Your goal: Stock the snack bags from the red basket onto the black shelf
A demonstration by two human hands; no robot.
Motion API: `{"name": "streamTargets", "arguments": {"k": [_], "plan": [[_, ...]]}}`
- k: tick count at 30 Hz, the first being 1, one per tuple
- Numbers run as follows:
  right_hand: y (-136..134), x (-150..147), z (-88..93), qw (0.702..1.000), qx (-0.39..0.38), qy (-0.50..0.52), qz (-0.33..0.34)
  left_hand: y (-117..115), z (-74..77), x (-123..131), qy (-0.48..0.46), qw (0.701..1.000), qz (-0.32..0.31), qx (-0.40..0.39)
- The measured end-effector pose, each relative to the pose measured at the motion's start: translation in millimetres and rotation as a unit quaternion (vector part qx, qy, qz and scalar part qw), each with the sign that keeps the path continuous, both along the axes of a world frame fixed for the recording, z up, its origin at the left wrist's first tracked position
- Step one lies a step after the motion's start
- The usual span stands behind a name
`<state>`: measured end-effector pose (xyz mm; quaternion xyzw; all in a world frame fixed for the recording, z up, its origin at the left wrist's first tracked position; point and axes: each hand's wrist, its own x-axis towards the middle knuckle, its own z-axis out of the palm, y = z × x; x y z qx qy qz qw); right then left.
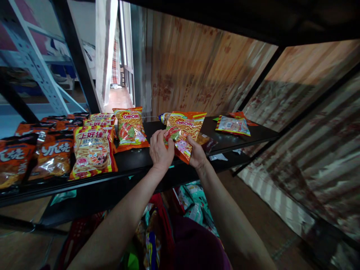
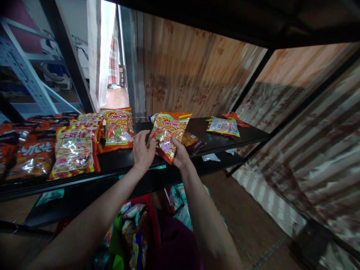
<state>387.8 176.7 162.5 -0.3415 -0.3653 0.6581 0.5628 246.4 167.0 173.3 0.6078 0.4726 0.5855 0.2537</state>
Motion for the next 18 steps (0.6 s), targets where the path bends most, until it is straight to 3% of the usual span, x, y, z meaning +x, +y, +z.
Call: {"name": "streamTargets", "arguments": {"k": [1, 3, 6, 8, 13, 18], "plan": [[-0.2, 2.9, -1.6, 1.0, -0.006, 0.004, 0.02, 5.1, -1.1, -4.0, -0.043, 0.998, 0.001, -0.05], [0.8, 8.1, -1.8, 0.999, -0.018, 0.004, 0.043, 13.2, -4.1, -8.7, -0.139, 0.977, -0.069, -0.147], [4.9, 15.6, 2.4, 0.996, -0.055, -0.008, 0.068, 17.7, -9.9, -8.6, -0.268, 0.899, -0.219, -0.269], [6.9, 20.1, 4.2, 0.993, -0.085, -0.023, 0.077, 18.2, -14.2, -6.5, -0.307, 0.867, -0.23, -0.318], [1.4, 25.4, -4.3, 0.995, -0.085, -0.042, 0.04, 25.4, -24.5, -2.0, -0.282, 0.908, -0.099, -0.292], [-7.8, 19.8, -14.3, 0.997, -0.045, -0.063, -0.021, 29.8, -28.0, 1.1, -0.258, 0.924, -0.083, -0.27]]}}
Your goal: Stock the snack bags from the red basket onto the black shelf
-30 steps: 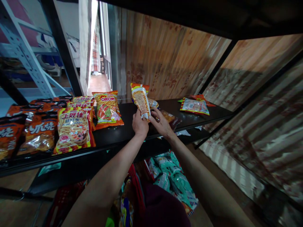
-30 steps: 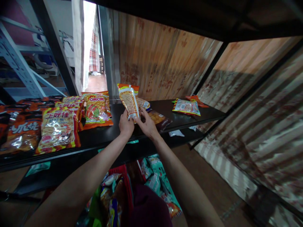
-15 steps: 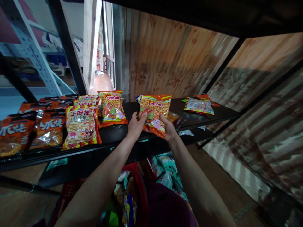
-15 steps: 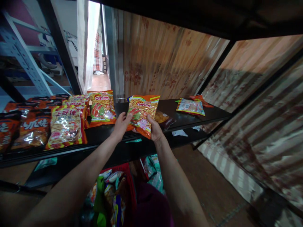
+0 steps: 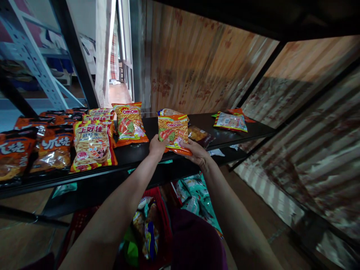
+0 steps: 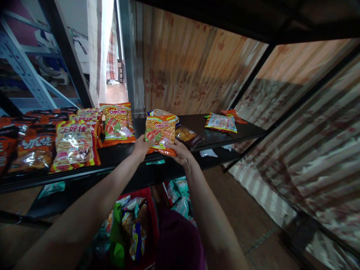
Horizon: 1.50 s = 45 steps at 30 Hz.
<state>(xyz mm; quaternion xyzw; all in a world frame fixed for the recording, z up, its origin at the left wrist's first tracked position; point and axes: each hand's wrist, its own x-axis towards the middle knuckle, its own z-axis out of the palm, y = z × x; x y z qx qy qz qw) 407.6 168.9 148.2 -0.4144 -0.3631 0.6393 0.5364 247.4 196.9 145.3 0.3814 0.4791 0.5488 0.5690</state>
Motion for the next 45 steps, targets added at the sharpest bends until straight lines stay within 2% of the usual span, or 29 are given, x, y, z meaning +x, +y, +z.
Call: {"name": "streamTargets", "arguments": {"k": [3, 5, 7, 9, 10, 11, 13, 15, 17, 20, 25, 28, 32, 35, 39, 42, 45], "plan": [[-6.1, -4.8, 2.3, 0.999, 0.027, 0.004, -0.038, -8.8, 5.9, -2.8, 0.001, 1.0, 0.004, 0.016], [-15.1, -7.9, 5.0, 0.997, 0.054, 0.011, -0.05, -21.6, 11.4, -9.3, -0.024, 0.999, -0.018, 0.023], [-29.4, -12.0, 5.6, 0.996, 0.074, 0.015, -0.039, -39.3, 15.2, -19.3, -0.09, 0.991, -0.09, 0.03], [-47.1, -18.0, 1.8, 0.996, 0.082, 0.019, -0.013, -58.3, 15.4, -31.2, -0.159, 0.971, -0.174, 0.034], [-56.2, -21.9, -1.9, 0.997, 0.079, 0.019, -0.005, -66.7, 14.0, -37.1, -0.177, 0.965, -0.19, 0.026], [-64.9, -26.2, -6.6, 0.997, 0.075, 0.02, -0.004, -73.7, 11.6, -42.6, -0.184, 0.964, -0.189, 0.014], [-79.5, -35.6, -17.9, 0.997, 0.063, 0.03, -0.016, -81.7, 5.2, -51.3, -0.188, 0.972, -0.14, -0.016], [-88.0, -44.4, -29.3, 0.997, 0.055, 0.059, -0.023, -81.8, -0.7, -56.4, -0.187, 0.979, -0.073, -0.026], [-88.5, -51.2, -38.1, 0.994, 0.058, 0.093, -0.021, -76.2, -3.2, -57.7, -0.179, 0.983, -0.033, -0.016], [-75.2, -56.2, -42.2, 0.993, 0.053, 0.097, -0.049, -62.4, 1.8, -52.1, -0.156, 0.987, -0.038, -0.002], [-50.6, -50.9, -34.2, 0.99, 0.024, -0.004, -0.135, -34.9, 14.6, -29.7, -0.117, 0.993, -0.018, -0.002], [-52.7, -47.0, -35.4, 0.985, 0.032, -0.005, -0.17, -20.0, 14.2, -21.5, -0.1, 0.993, -0.051, -0.029], [-59.8, -45.8, -43.6, 0.986, 0.017, 0.034, -0.163, -11.5, 11.2, -26.7, -0.102, 0.99, -0.088, -0.038], [-57.4, -46.7, -46.7, 0.983, 0.021, 0.053, -0.177, -20.2, 14.2, -37.0, -0.106, 0.984, -0.14, -0.026], [-53.5, -50.7, -46.7, 0.977, 0.034, 0.119, -0.171, -48.8, 24.8, -48.1, -0.058, 0.978, -0.202, -0.008], [-58.0, -54.0, -45.9, 0.978, 0.044, 0.127, -0.163, -67.9, 30.7, -53.1, -0.034, 0.98, -0.197, -0.019], [-67.1, -54.4, -45.4, 0.985, 0.052, 0.085, -0.138, -75.6, 29.2, -59.2, -0.068, 0.979, -0.188, -0.029]]}}
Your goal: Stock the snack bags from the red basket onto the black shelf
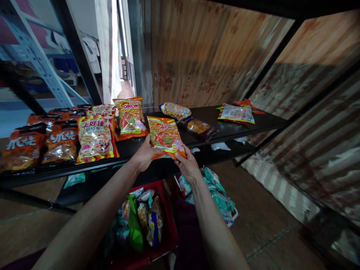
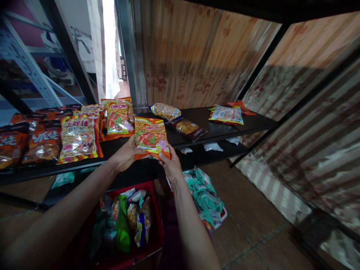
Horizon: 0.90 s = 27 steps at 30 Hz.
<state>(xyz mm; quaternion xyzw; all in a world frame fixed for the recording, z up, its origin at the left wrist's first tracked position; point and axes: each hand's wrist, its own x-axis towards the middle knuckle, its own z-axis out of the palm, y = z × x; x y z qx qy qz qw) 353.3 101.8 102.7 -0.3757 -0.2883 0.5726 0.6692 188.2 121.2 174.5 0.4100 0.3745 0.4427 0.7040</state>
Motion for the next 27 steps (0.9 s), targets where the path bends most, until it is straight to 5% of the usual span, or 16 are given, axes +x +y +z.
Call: {"name": "streamTargets", "arguments": {"k": [4, 11, 20, 27], "plan": [[-9.5, 4.6, -3.7, 1.0, -0.006, -0.019, 0.015, -1.3, -10.3, -10.6, -0.012, 0.999, -0.038, -0.01], [-14.9, 14.0, -15.0, 0.99, -0.072, 0.062, 0.103, -13.1, -25.8, -10.7, 0.052, 0.991, 0.118, -0.043], [-6.6, 6.1, -14.0, 0.992, -0.054, 0.05, 0.099, -43.1, -32.0, 23.3, -0.125, 0.943, 0.281, -0.129], [-8.3, 20.7, -11.9, 0.986, -0.065, 0.042, 0.15, -49.4, -37.2, 12.8, -0.066, 0.955, 0.256, -0.137]]}}
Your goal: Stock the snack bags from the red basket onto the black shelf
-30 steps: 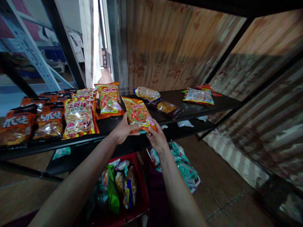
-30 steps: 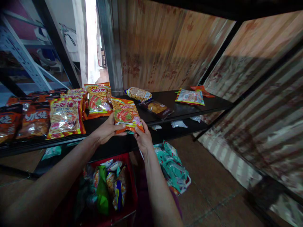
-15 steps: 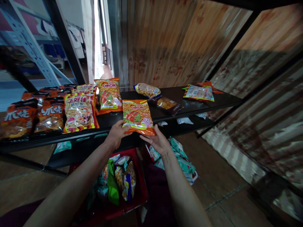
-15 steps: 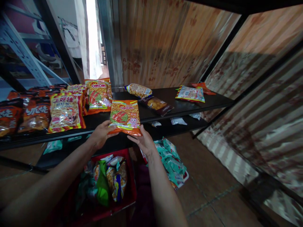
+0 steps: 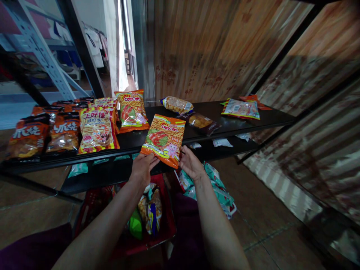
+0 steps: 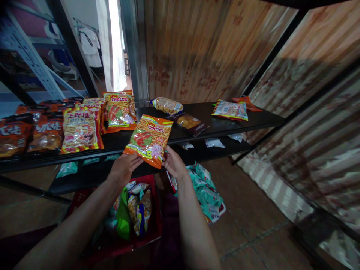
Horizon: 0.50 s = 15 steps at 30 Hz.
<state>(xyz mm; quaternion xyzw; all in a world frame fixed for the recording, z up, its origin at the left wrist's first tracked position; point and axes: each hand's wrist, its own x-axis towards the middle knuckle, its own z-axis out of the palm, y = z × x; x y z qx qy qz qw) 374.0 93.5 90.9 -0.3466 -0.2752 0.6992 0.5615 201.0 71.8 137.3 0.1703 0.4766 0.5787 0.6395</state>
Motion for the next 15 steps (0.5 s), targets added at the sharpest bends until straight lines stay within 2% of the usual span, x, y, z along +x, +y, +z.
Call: {"name": "streamTargets", "arguments": {"k": [4, 6, 8, 11, 15], "plan": [[9.6, -2.6, -6.6, 0.999, 0.015, 0.022, -0.02, -20.1, -5.8, -9.8, 0.058, 0.997, -0.029, 0.039], [15.0, -4.6, -10.6, 0.998, 0.032, 0.023, -0.048, -29.2, -12.2, -15.5, 0.092, 0.994, -0.041, 0.049], [20.4, -4.2, -14.3, 0.994, 0.038, 0.032, -0.092, -37.3, -21.4, -21.7, 0.12, 0.991, -0.026, 0.06], [27.3, -0.8, -17.2, 0.988, 0.032, 0.04, -0.146, -48.4, -38.0, -29.4, 0.125, 0.99, -0.01, 0.065], [29.6, -0.3, -14.3, 0.981, 0.02, 0.026, -0.189, -58.3, -52.2, -34.7, 0.107, 0.992, -0.038, 0.063]]}}
